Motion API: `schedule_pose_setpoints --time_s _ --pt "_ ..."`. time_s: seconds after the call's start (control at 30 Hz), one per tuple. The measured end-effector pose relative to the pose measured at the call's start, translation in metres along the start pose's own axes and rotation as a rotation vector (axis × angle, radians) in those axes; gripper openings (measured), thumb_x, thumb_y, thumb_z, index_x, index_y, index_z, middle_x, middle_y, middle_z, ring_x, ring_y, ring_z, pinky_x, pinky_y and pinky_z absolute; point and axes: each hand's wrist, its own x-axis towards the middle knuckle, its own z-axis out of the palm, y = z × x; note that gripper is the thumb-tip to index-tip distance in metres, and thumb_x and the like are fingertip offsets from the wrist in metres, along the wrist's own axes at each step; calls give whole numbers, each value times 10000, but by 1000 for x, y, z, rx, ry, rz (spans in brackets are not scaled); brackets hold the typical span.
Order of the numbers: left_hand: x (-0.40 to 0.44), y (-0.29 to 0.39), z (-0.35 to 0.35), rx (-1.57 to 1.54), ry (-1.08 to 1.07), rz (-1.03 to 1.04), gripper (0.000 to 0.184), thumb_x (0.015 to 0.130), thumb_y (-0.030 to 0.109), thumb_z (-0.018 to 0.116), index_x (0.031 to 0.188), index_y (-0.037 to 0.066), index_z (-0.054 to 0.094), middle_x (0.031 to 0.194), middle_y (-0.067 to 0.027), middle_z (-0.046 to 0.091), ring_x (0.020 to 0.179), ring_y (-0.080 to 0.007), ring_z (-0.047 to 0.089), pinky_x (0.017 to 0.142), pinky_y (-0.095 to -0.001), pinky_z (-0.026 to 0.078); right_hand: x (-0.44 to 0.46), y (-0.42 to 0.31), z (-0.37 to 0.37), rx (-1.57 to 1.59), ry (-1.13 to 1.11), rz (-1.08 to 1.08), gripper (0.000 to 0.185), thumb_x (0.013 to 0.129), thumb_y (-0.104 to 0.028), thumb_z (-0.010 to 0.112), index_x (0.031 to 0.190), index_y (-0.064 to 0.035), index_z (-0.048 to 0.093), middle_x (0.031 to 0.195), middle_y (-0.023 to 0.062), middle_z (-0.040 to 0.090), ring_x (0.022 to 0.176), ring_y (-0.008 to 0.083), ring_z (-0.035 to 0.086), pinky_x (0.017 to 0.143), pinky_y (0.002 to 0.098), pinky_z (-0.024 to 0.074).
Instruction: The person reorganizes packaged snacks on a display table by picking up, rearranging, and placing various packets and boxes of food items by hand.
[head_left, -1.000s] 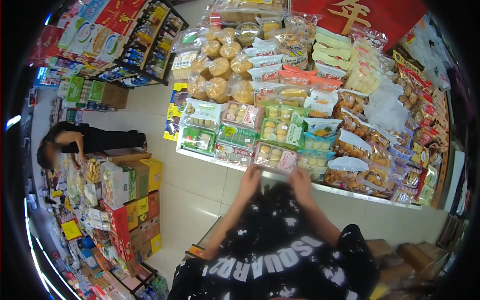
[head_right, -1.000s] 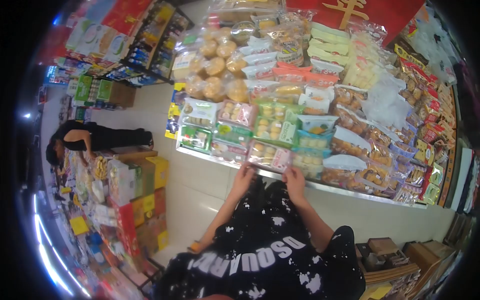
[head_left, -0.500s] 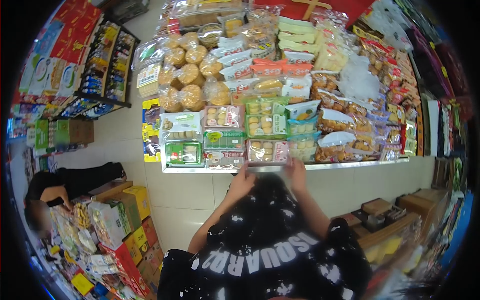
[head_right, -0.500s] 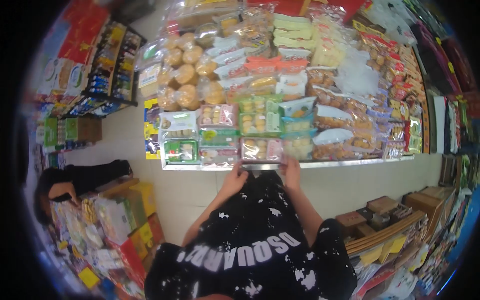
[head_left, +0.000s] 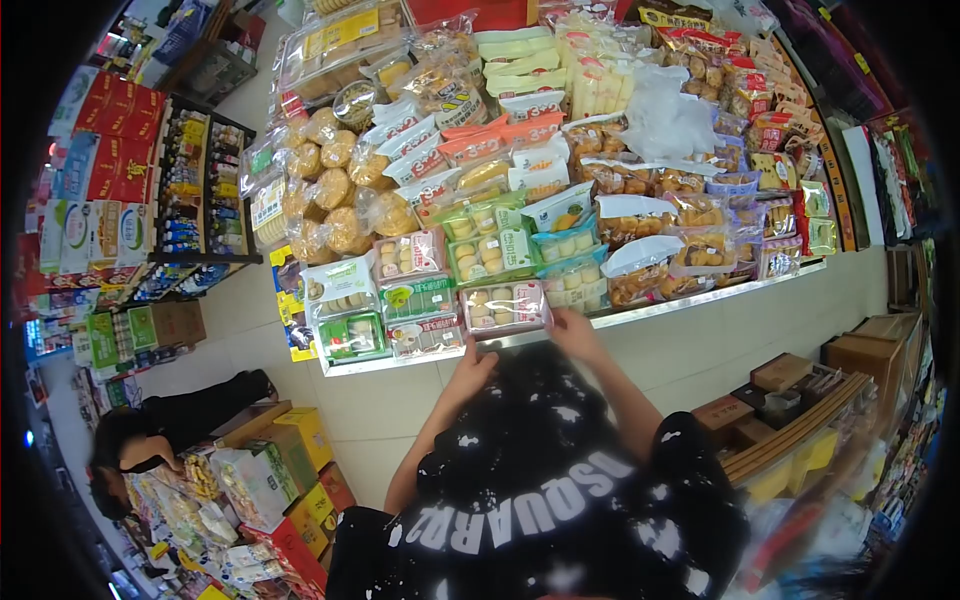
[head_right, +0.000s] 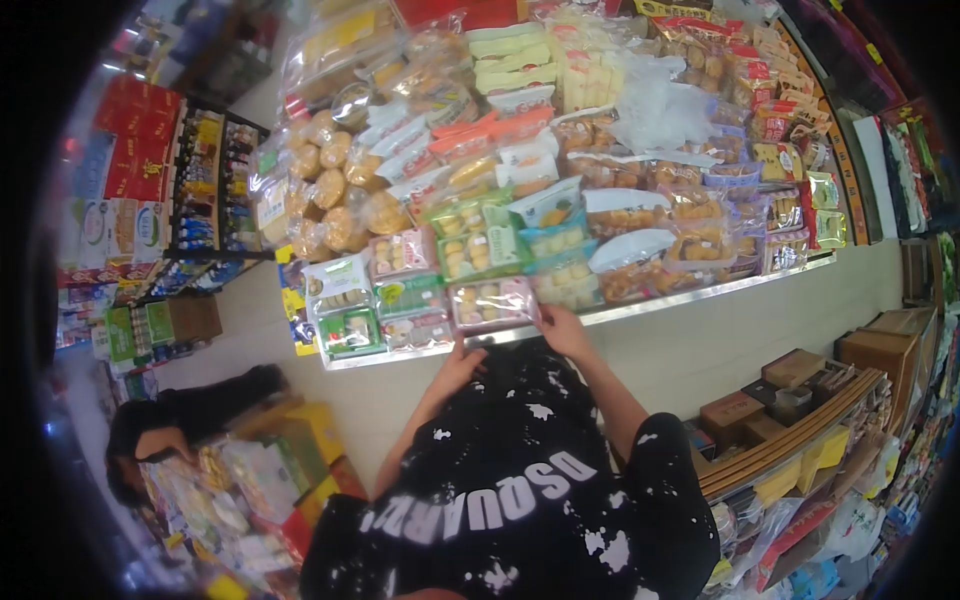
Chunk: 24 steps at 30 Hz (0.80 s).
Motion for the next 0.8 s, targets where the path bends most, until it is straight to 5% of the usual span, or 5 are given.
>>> schedule_pose_setpoints --time_s 0.17,0.37,0.53,0.63,0.8 --pt "8 0 17 -124 126 -74 784 928 233 600 1491 29 95 1034 -158 645 769 -207 647 624 -312 540 4 0 -10 -65 -17 -55 211 877 -157 605 1026 -19 660 1010 205 648 952 369 624 841 430 489" --pt "13 -9 29 -220 208 -49 574 940 204 568 1380 31 243 1036 -150 651 763 -202 657 623 -303 548 7 -4 -14 -95 53 -100 179 883 -128 578 999 -23 664 989 192 637 949 387 607 827 441 481" --pt "13 -11 32 -324 260 -81 680 904 221 602 1427 33 210 1065 -149 631 771 -196 637 649 -315 534 13 3 -12 -128 58 -107 163 889 -129 584 987 -26 663 973 175 634 908 377 615 794 435 490" --pt "16 -10 43 -306 260 -83 714 910 237 591 1453 24 179 1082 -163 629 756 -192 637 637 -317 535 17 8 -12 -148 89 -172 158 876 -141 600 965 -32 670 935 168 649 863 375 626 764 435 499" --pt "50 -38 38 94 450 -61 458 933 224 512 1280 -60 420 882 -252 676 760 -312 692 653 -402 547 24 15 -25 -52 -84 -177 162 848 -171 621 927 -46 686 868 162 679 828 371 647 757 429 512"
